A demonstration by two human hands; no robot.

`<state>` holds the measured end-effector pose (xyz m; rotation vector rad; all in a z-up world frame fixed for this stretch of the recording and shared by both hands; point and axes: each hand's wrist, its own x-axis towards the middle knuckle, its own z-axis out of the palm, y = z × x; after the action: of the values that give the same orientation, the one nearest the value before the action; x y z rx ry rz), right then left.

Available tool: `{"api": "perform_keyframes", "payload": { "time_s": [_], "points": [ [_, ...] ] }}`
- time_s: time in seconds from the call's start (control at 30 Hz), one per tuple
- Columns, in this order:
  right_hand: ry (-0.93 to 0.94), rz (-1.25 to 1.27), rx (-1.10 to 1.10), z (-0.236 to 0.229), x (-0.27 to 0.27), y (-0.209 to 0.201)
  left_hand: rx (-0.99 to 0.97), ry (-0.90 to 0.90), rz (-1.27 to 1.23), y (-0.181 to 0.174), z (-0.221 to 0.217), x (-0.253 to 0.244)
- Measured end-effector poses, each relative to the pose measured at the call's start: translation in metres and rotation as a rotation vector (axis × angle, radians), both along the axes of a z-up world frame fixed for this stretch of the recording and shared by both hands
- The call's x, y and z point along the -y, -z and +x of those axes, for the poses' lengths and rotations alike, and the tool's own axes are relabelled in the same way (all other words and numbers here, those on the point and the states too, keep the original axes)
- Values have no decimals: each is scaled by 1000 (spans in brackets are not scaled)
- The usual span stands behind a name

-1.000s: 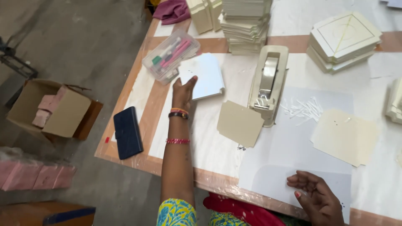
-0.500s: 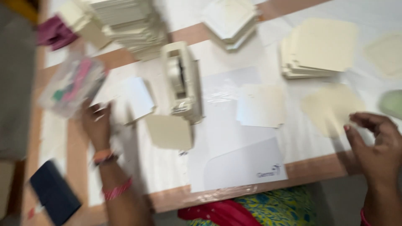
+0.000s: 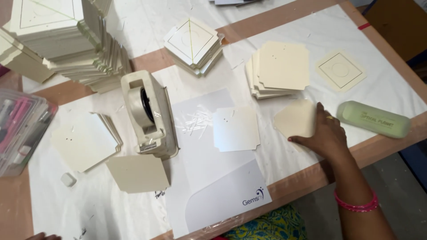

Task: The person assembles paper components by hand, folding and aligning small white cards and securing them with thin white strips.

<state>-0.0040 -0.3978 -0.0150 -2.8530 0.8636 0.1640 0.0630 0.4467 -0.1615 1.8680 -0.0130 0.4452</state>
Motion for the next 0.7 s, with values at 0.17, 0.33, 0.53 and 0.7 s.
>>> {"api": "perform_keyframes", "payload": {
  "time_s": [0.17,0.33,0.53,0.7],
  "points": [
    [106,-10,-241,12,-24,-36,-81,104,103,-34,-47,153],
    [84,1,-106,0,35,8,-82,147,-13,-80,-58,232],
    [55,368,390,-60,41,-18,-162,473,-204,-115,-91,359],
    [-169,524,842,-99,-54,-43,-493,927,-430,-172,-95,450]
  ]
}}
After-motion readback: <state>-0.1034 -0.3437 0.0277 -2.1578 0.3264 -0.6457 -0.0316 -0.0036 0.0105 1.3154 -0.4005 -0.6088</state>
